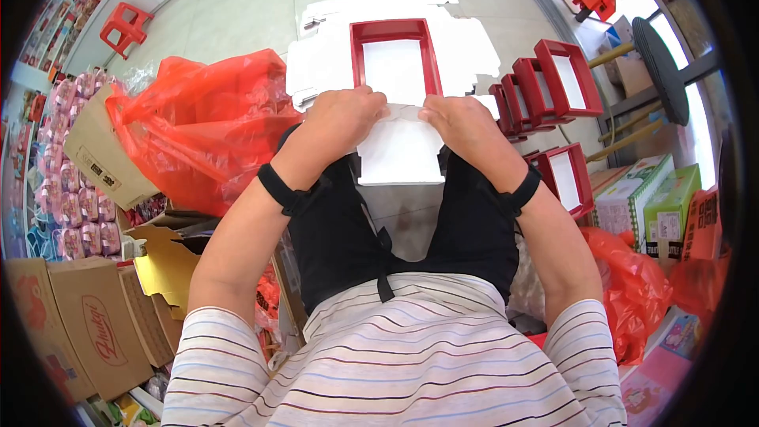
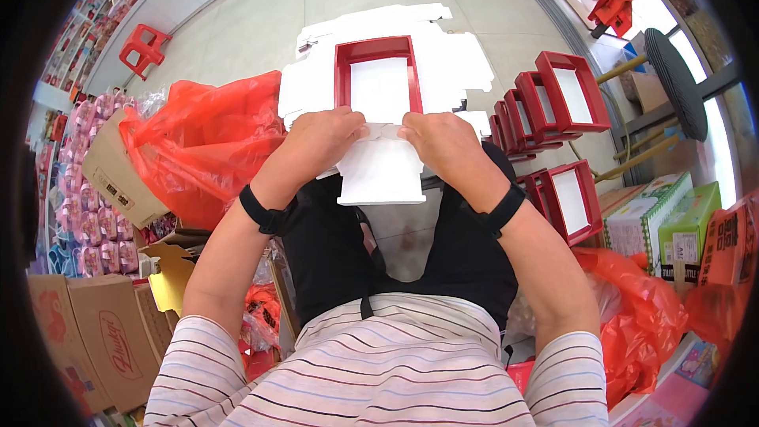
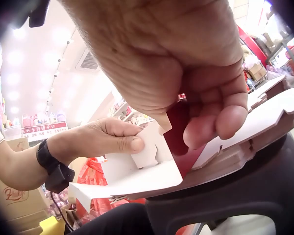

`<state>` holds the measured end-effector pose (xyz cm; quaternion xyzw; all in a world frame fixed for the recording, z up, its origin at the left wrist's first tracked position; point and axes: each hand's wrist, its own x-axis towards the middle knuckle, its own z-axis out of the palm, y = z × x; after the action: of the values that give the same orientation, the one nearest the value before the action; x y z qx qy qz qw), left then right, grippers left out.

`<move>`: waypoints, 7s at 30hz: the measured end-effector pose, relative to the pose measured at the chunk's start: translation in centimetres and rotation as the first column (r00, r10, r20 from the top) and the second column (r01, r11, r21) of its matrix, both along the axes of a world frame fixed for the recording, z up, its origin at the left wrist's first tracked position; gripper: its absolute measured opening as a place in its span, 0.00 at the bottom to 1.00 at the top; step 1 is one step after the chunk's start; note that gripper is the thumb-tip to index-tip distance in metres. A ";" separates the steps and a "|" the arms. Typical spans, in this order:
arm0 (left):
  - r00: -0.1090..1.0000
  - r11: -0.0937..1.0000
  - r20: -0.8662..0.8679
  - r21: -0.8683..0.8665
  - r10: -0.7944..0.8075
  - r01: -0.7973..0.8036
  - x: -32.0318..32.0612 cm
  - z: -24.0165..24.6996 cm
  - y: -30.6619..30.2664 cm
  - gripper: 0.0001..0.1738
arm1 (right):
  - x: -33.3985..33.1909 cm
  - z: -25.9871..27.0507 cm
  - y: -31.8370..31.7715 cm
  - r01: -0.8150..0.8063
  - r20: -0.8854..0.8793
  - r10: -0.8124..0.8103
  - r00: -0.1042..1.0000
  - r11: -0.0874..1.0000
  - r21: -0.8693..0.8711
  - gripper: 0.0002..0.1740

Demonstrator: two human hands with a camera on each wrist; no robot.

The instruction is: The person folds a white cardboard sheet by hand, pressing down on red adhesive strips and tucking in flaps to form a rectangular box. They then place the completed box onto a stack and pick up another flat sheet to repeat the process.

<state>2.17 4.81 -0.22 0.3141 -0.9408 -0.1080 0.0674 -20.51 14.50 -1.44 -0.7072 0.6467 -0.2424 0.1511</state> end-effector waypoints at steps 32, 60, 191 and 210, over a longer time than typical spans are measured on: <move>0.848 0.958 -0.462 0.233 0.262 -0.169 3.7 0.4 2.3 0.21 | -1.8 0.1 -0.5 -0.151 0.101 0.158 0.982 0.986 -0.074 0.09; 0.886 0.981 -0.421 -0.094 -0.192 0.168 4.6 -2.6 1.4 0.28 | -3.0 0.1 -1.2 -0.220 0.141 0.224 0.964 0.975 -0.040 0.10; 0.969 0.986 0.184 0.012 -0.164 0.165 -4.2 0.1 -3.1 0.16 | 0.6 0.2 -5.8 -0.090 -0.441 0.188 0.878 0.968 0.234 0.14; 0.970 0.992 0.209 0.011 -0.126 0.127 -4.4 0.7 -2.5 0.17 | -0.6 -0.2 -5.5 -0.195 -0.431 0.244 0.869 0.968 0.156 0.12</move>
<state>-2.19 2.34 0.51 0.2630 -0.9609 -0.0771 -0.0385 -21.14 9.03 -1.63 -0.8035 0.5916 -0.0197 0.0628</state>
